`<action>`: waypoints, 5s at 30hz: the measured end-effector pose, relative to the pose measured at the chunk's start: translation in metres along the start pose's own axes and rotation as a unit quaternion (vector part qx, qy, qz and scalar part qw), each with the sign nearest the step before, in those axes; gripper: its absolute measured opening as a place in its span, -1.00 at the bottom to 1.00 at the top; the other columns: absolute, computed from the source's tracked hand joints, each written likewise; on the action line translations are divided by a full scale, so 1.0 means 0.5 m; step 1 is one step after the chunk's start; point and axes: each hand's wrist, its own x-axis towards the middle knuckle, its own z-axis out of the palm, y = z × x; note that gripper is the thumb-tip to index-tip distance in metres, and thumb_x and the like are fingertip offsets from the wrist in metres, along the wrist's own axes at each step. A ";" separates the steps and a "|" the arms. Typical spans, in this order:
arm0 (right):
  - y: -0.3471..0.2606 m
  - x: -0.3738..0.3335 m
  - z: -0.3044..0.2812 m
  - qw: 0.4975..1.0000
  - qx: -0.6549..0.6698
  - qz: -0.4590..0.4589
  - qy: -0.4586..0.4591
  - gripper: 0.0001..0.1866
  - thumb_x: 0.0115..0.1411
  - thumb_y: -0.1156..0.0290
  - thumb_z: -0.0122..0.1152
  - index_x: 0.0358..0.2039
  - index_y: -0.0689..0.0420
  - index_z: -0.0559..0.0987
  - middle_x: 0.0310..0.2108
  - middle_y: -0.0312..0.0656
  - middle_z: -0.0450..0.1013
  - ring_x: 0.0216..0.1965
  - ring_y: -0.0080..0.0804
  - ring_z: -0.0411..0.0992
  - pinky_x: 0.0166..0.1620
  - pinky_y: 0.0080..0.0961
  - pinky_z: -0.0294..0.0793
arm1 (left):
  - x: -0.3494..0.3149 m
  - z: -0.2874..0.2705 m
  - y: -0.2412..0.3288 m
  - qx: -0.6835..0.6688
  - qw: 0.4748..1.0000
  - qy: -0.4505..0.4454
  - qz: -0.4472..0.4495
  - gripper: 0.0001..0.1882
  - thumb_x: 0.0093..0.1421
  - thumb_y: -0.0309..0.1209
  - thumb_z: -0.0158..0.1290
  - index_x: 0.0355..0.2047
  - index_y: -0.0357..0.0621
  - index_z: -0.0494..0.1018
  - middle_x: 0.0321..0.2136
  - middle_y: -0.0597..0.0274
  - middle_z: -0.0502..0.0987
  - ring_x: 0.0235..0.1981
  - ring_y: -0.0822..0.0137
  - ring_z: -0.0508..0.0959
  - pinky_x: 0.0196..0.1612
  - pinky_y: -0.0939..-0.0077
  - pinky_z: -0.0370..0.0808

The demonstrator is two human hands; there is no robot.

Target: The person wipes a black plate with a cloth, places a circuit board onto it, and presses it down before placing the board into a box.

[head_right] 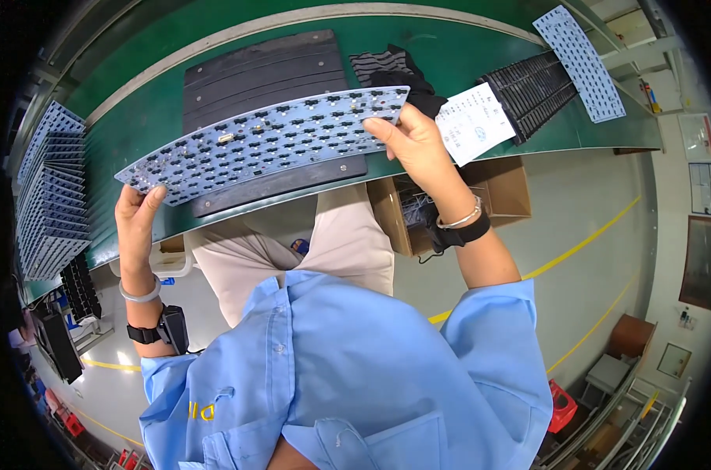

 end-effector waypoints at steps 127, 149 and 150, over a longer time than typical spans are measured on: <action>-0.017 0.120 0.112 0.968 -0.207 -0.098 -0.104 -0.75 0.06 0.30 0.20 -0.50 0.25 0.45 -0.59 -0.38 0.33 -0.53 -0.65 0.20 -0.46 -0.68 0.23 | 0.059 -0.119 -0.078 0.087 0.992 0.068 -0.068 -0.71 0.13 -0.41 0.02 -0.18 -0.33 0.35 -0.37 0.30 0.47 -0.36 0.56 0.41 -0.24 0.70 0.34; -0.084 0.133 0.036 0.996 -0.066 -0.059 0.015 -0.60 0.16 0.19 0.04 -0.08 0.18 0.42 -0.37 -0.27 0.44 -0.37 -0.56 0.39 -0.31 -0.69 0.35 | 0.031 -0.122 -0.073 -0.354 0.919 0.172 0.035 -0.71 0.18 -0.46 -0.07 -0.11 -0.33 0.27 -0.22 0.12 0.45 -0.24 0.38 0.50 -0.15 0.54 0.45; -0.089 0.129 0.058 0.993 -0.068 -0.093 -0.030 -0.61 0.17 0.17 0.00 -0.08 0.15 0.42 -0.31 -0.27 0.44 -0.33 -0.57 0.40 -0.31 -0.68 0.36 | 0.032 -0.110 -0.061 -0.356 0.918 0.171 0.034 -0.71 0.18 -0.46 -0.07 -0.11 -0.33 0.27 -0.21 0.11 0.45 -0.24 0.38 0.50 -0.15 0.53 0.45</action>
